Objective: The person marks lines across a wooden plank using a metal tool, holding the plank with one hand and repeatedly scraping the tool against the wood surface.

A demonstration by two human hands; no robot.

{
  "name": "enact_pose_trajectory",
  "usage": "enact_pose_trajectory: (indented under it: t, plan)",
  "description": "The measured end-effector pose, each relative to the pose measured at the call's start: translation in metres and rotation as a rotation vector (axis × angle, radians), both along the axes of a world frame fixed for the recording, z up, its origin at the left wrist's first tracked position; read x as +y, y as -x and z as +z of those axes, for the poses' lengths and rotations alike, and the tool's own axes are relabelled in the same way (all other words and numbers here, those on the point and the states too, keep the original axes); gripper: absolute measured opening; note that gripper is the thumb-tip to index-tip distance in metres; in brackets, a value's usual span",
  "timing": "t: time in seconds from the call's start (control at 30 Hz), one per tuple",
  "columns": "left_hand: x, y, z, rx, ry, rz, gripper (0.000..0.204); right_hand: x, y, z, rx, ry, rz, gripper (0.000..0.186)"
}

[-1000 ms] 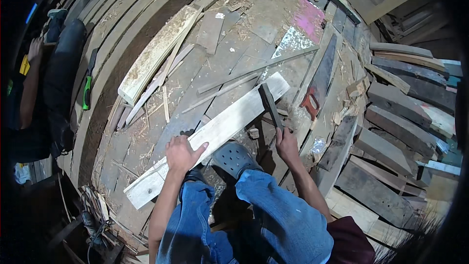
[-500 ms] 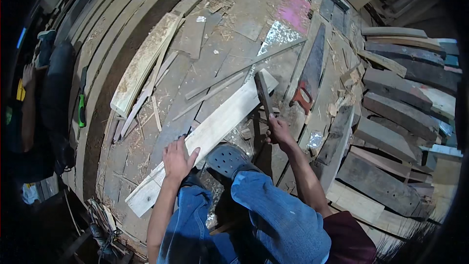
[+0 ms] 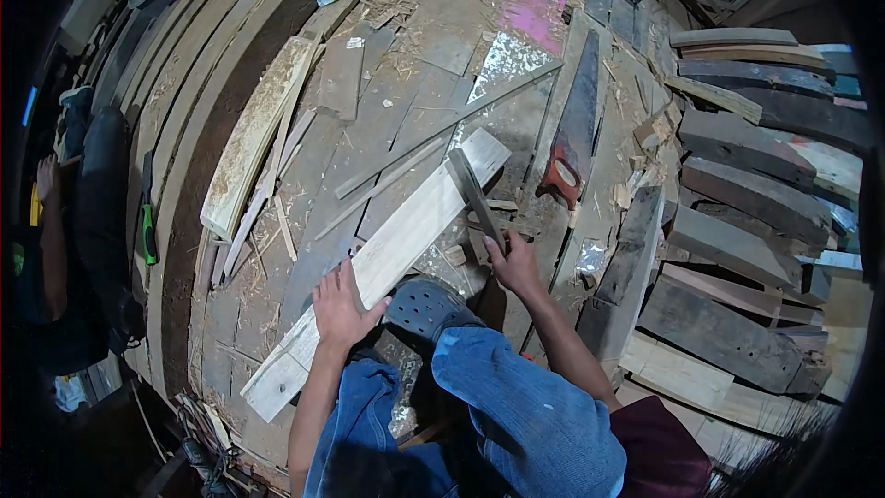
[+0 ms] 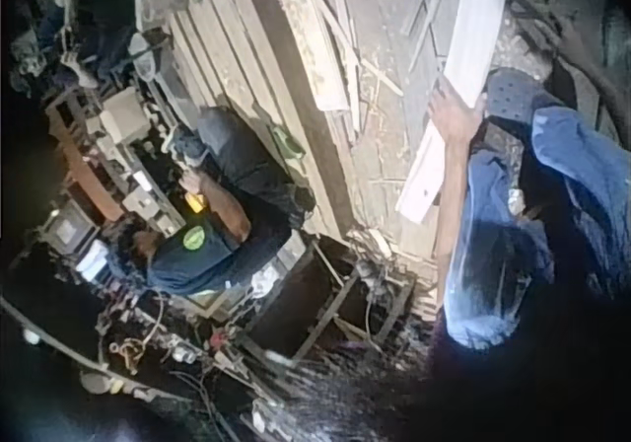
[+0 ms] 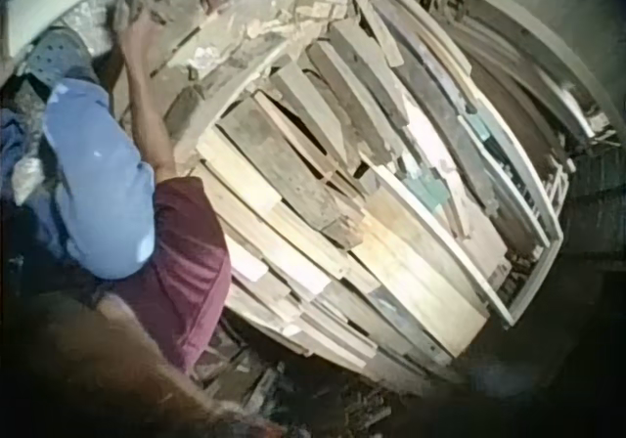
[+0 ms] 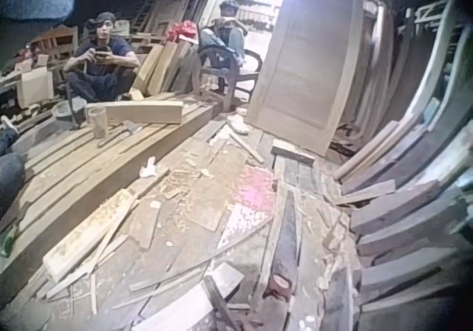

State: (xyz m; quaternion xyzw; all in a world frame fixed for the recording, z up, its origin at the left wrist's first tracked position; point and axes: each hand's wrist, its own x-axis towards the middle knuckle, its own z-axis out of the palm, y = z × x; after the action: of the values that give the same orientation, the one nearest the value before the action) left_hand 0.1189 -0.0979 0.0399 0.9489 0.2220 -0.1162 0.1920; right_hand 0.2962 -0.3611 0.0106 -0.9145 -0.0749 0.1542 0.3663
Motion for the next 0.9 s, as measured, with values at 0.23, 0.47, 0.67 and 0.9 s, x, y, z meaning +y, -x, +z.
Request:
enact_pose_trajectory:
  t: [0.23,0.47,0.67,0.9]
  plan:
    - [-0.002,0.0,-0.002,-0.03,-0.006,-0.002,0.101,0.0,-0.005,0.002,0.079,0.124,0.038,0.05]
    - [-0.002,-0.001,-0.005,-0.051,-0.057,-0.045,0.105,0.01,-0.035,0.001,0.272,0.057,-0.068,0.068]
    - [0.001,0.009,-0.01,-0.085,-0.066,-0.015,0.101,0.025,-0.045,0.002,0.275,0.046,-0.1,0.067]
    - [-0.005,-0.001,-0.003,-0.029,-0.062,-0.023,0.101,0.007,-0.053,-0.004,0.175,0.081,-0.121,0.067]
